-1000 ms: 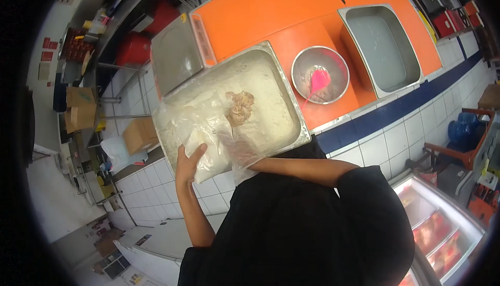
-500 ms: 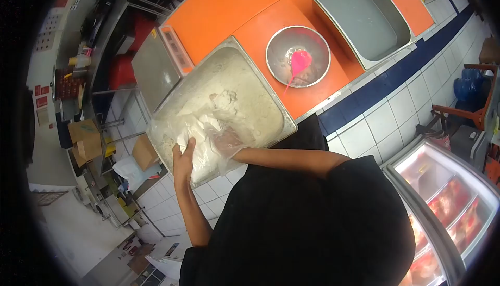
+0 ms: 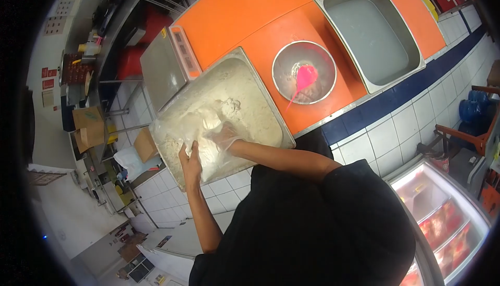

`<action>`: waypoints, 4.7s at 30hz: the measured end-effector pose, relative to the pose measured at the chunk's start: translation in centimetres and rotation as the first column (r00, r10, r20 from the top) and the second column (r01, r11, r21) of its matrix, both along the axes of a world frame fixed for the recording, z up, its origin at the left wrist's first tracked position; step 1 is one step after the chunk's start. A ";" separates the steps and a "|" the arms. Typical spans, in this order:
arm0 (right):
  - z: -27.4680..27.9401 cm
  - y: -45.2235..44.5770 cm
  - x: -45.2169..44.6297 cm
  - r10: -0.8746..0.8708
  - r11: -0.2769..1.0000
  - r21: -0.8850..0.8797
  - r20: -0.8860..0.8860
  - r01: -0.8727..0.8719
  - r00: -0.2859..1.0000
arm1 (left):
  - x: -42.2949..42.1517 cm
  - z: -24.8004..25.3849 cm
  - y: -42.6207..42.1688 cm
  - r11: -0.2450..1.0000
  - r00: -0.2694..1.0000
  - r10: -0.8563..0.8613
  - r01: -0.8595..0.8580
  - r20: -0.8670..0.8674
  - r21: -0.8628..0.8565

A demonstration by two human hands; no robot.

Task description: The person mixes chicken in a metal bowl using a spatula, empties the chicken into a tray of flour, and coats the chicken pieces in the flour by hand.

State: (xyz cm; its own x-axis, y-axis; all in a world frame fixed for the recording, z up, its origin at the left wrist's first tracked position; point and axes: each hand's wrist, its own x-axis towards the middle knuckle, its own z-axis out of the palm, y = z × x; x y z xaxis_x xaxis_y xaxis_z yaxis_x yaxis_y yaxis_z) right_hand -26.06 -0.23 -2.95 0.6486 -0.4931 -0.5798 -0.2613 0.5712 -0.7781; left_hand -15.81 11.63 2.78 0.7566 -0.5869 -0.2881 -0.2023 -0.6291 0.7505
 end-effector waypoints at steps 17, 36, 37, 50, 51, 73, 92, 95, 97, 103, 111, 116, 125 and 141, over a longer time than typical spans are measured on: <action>-5.7 6.6 4.7 0.086 0.758 -0.640 -0.092 -0.125 0.992 | 4.3 -2.9 1.9 0.933 0.992 -0.090 0.053 -0.089 -0.357; -8.2 -0.7 3.5 0.224 -0.305 -0.764 -0.638 -0.569 0.737 | 11.7 -4.4 13.2 0.776 0.885 0.464 -0.422 -0.029 -0.468; -5.9 0.5 3.9 0.328 -0.379 -0.762 -0.641 -0.525 0.694 | 11.9 -4.2 13.4 0.789 0.888 0.460 -0.405 0.006 -0.462; -8.8 -0.6 6.0 0.615 -0.615 -0.752 -0.645 -0.237 0.453 | 14.4 -3.7 15.8 0.736 0.833 0.550 -0.446 0.065 -0.509; -8.2 -0.3 7.3 0.472 -0.482 -0.787 -0.604 -0.386 0.642 | 14.7 -3.8 15.9 0.731 0.828 0.558 -0.454 0.064 -0.509; -6.5 3.7 -0.2 0.368 -0.023 -0.147 -0.921 -0.989 0.128 | 14.0 -6.3 18.1 0.753 0.805 0.572 -0.438 0.158 -0.491; -6.7 2.3 5.1 0.341 -0.398 -0.869 -0.438 -0.294 0.832 | 14.4 -6.7 18.3 0.702 0.838 0.546 -0.464 -0.009 -0.540; -8.1 1.1 4.6 0.522 0.056 -0.941 -0.258 -0.334 0.813 | 14.4 -6.6 18.3 0.715 0.842 0.538 -0.441 0.026 -0.542; -5.5 -0.4 5.9 0.433 0.157 -0.774 -0.504 -0.613 0.747 | 14.5 -6.3 18.2 0.713 0.840 0.543 -0.447 0.021 -0.540; 1.2 -1.6 9.4 0.233 -0.326 -0.506 -0.861 -0.798 0.451 | 14.5 -6.5 18.4 0.732 0.857 0.516 -0.435 0.009 -0.524; -7.9 6.4 8.5 0.403 -0.499 -0.711 -0.696 -0.495 0.594 | 14.3 -6.3 18.3 0.738 0.858 0.511 -0.402 0.059 -0.542; -6.3 2.4 9.3 0.224 -0.538 -0.501 -0.860 -0.678 0.458 | 14.4 -6.5 18.4 0.735 0.855 0.514 -0.403 0.061 -0.545; -7.9 5.0 17.9 0.185 -0.469 -0.580 -0.802 -0.666 0.569 | 14.4 -6.5 18.1 0.674 0.849 0.528 -0.434 -0.022 -0.598; -7.9 2.0 7.7 0.387 -0.365 -0.741 -0.671 -0.564 0.632 | 14.1 -6.1 18.5 0.719 0.853 0.521 -0.441 -0.002 -0.538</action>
State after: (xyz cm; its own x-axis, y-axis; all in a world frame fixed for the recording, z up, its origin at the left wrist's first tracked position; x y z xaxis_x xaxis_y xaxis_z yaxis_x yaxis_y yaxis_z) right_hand -18.38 1.79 -10.83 0.9962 -0.0602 -0.0630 -0.0736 -0.9684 -0.2382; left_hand -1.66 30.11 -3.33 0.9846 -0.1600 0.0708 -0.1045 -0.2128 0.9715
